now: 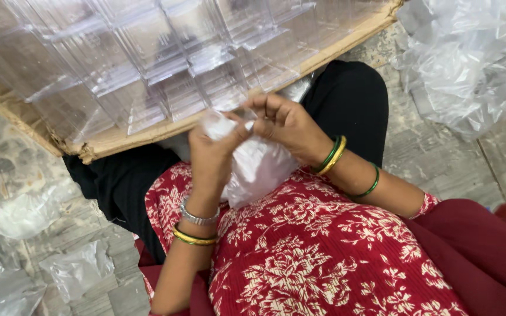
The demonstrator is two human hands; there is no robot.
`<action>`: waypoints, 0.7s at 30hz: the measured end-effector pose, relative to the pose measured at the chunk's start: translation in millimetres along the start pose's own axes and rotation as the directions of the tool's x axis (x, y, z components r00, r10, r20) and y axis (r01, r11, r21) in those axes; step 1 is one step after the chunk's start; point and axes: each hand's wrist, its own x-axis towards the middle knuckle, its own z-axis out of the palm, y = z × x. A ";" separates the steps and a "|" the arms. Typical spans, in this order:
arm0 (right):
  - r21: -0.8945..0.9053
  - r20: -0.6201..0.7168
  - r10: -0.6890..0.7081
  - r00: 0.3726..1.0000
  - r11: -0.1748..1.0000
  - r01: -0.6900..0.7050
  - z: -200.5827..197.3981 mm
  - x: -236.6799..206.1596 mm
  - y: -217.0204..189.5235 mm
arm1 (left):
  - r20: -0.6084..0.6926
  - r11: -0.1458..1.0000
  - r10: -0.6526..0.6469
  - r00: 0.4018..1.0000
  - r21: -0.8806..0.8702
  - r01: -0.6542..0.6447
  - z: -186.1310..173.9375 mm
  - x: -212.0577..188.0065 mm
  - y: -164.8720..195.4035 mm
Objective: The person sits on the floor in front of a cardboard tray holding clear plastic boxes. They take white plastic bags one at a time, open them, and insert each bag into a clear plastic box, pressing the bag down inside and placing the lined box back into the tray.
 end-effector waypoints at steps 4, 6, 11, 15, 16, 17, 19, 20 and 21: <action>-0.041 -0.099 -0.187 0.977 0.982 0.184 -11.8 4.5 -4.9 | -0.044 0.990 -0.038 0.998 0.137 0.044 0.9 1.4 3.5; -0.021 -0.173 -0.257 0.951 0.966 0.257 -17.0 5.3 -12.2 | -0.057 1.000 0.014 0.998 -0.005 -0.015 -2.7 1.9 10.4; 0.010 -0.175 -0.200 0.964 0.979 0.205 -19.4 -10.2 -26.8 | 0.006 0.997 0.044 0.999 -0.068 -0.044 -2.0 2.7 14.2; -0.206 -0.294 -0.056 0.954 0.979 -0.006 -20.0 -23.2 -21.1 | -0.025 1.000 0.013 1.000 -0.010 -0.013 4.3 9.5 4.7; -0.319 -0.280 -0.134 0.951 0.947 0.040 -21.2 -22.8 -18.1 | -0.030 1.000 0.014 0.999 -0.019 -0.015 6.5 11.1 1.5; -0.429 -0.252 -0.213 0.944 0.899 0.088 -23.0 -19.2 -15.1 | 0.045 0.997 -0.029 0.999 -0.069 0.032 7.8 11.7 -0.6; -0.471 -0.201 -0.244 0.949 0.873 0.125 -30.6 -9.7 -13.2 | 0.199 0.980 -0.094 0.975 -0.152 0.126 9.8 13.0 -4.2; -0.409 -0.184 -0.203 0.962 0.906 0.113 -36.2 -4.6 -15.1 | 0.244 0.967 -0.141 0.959 -0.173 0.186 11.7 14.2 -6.3; -0.344 -0.163 -0.162 0.973 0.934 0.098 -42.9 -0.3 -18.6 | 0.289 0.950 -0.186 0.939 -0.191 0.247 14.2 15.1 -9.0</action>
